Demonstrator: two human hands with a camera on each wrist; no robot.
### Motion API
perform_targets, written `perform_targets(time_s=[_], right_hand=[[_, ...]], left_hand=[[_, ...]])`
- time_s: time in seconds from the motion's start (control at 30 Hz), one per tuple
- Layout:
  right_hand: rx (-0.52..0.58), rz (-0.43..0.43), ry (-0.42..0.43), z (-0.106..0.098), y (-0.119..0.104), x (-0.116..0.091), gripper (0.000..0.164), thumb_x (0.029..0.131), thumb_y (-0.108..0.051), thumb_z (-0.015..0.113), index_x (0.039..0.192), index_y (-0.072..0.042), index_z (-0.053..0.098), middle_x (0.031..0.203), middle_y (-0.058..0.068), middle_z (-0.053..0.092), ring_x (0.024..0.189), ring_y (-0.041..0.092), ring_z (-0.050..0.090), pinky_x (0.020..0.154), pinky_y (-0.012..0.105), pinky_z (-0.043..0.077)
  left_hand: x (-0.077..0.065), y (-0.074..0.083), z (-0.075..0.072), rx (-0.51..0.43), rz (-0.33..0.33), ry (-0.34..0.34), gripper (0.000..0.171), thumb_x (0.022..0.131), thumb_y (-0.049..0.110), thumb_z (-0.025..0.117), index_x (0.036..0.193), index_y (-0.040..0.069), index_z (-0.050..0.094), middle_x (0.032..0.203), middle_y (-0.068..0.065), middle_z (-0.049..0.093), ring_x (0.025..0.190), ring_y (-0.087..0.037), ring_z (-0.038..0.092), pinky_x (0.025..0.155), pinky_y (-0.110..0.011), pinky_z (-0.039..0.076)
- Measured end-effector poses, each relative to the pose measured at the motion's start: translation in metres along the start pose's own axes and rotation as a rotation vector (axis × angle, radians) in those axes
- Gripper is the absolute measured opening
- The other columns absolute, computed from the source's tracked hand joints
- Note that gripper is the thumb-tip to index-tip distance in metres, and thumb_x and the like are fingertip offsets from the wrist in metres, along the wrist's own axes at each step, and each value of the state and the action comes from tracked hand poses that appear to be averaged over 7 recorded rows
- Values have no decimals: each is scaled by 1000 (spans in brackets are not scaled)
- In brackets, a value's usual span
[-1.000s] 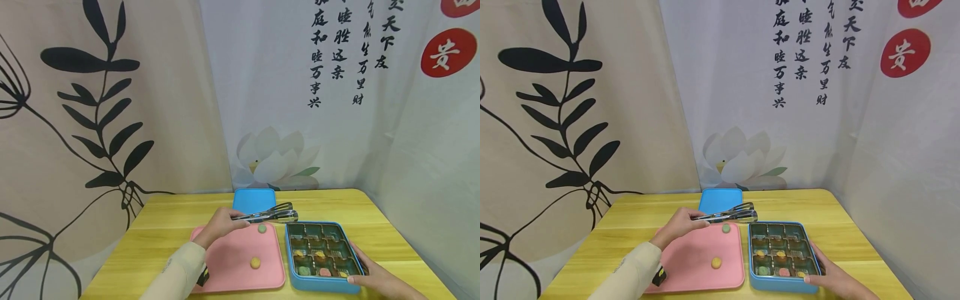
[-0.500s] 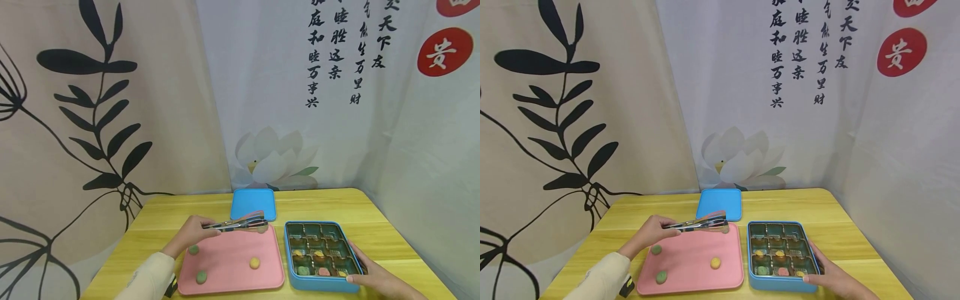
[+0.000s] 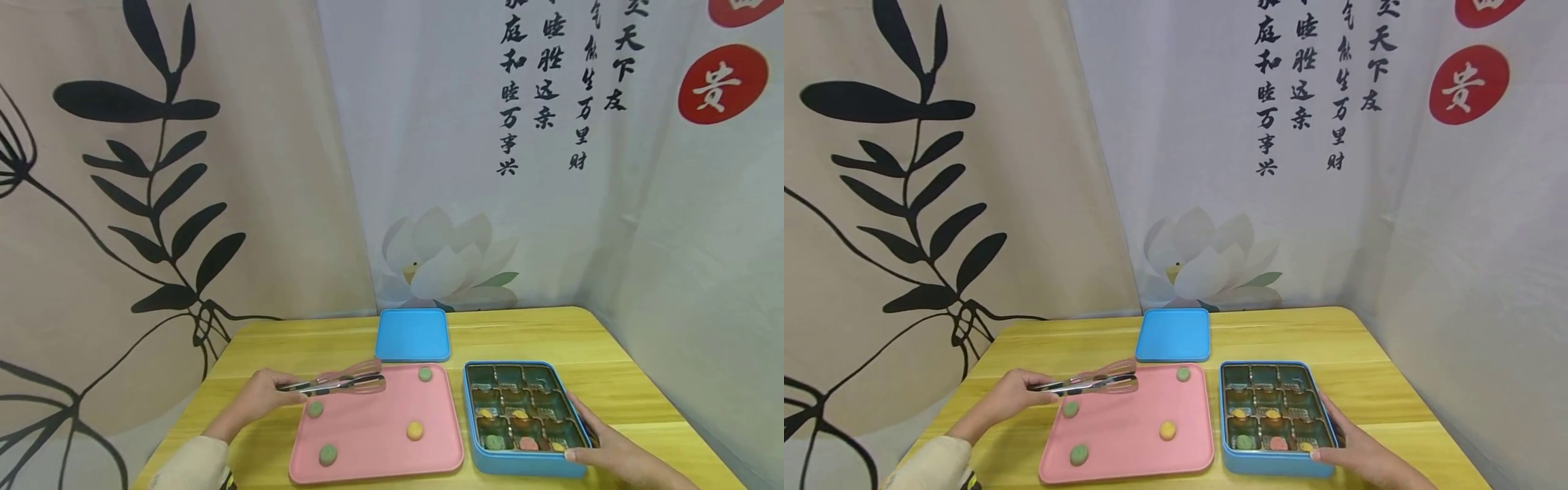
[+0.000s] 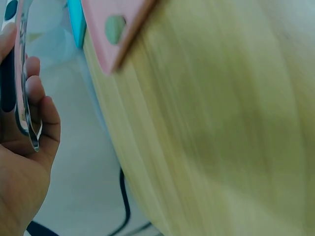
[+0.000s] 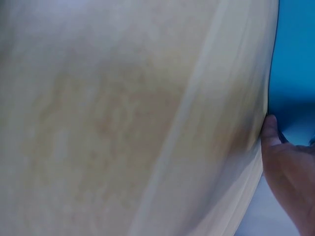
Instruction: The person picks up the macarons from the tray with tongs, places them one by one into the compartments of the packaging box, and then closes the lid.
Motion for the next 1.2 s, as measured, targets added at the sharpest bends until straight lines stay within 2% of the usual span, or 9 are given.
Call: perform_targets(time_s=[0.17,0.33,0.63,0.83,0.93,1.07,1.2], right_hand=[[-6,1,2,0,0,0,94,103,-25,54,153,-7,-23,155,36,-17,138,62,6,103,70,27],[-2,5,-1,0,1,0,94,103,-26,54,153,-8,-24,155,37,-16,138,62,8,102,70,27],[-11,-21,-7,0,0,0,92,104,-24,53,153,-7,-24,155,38,-15,138,61,14,102,68,31],[-11,-9,1,-1,0,1,94,103,-25,54,153,-6,-23,155,37,-15,138,61,12,103,68,30],[-7,-11,-1,0,0,0,94,103,-24,54,153,-7,-23,155,38,-14,138,61,13,103,68,30],[-3,-18,-5,0,-1,0,93,103,-24,54,153,-7,-24,154,38,-14,138,61,13,103,67,30],[-11,-18,-2,0,-1,-1,94,103,-24,54,153,-6,-23,154,39,-14,137,61,14,103,66,32]], left_hand=[[-19,-18,-12,-35,-13,-46,34,83,28,81,107,5,76,97,-4,72,87,-20,61,75,-36,51],[-36,-35,-18,-51,-34,-85,32,83,25,81,106,4,76,96,-4,73,85,-19,61,72,-33,50],[-62,-56,-27,-76,-24,-144,36,83,20,80,109,-5,73,99,-10,73,86,-15,62,71,-29,51],[-76,-66,-31,-132,-29,-200,35,85,15,78,110,-9,71,99,-13,73,87,-15,65,71,-28,52],[-81,-71,-33,-139,-60,-208,36,86,15,77,110,-10,70,99,-15,73,88,-17,65,71,-30,53],[-87,-78,-33,-151,-119,-223,38,86,19,78,110,-10,71,100,-16,73,90,-21,66,75,-39,54],[-92,-80,-28,-176,-124,-235,38,86,19,78,110,-9,71,100,-15,73,88,-22,65,75,-36,54]])
Point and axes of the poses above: each hand's wrist, its own x-axis towards the middle knuckle, its own z-axis out of the palm, y = z × x, the point moved 5 cm from there along x, towards the middle knuckle
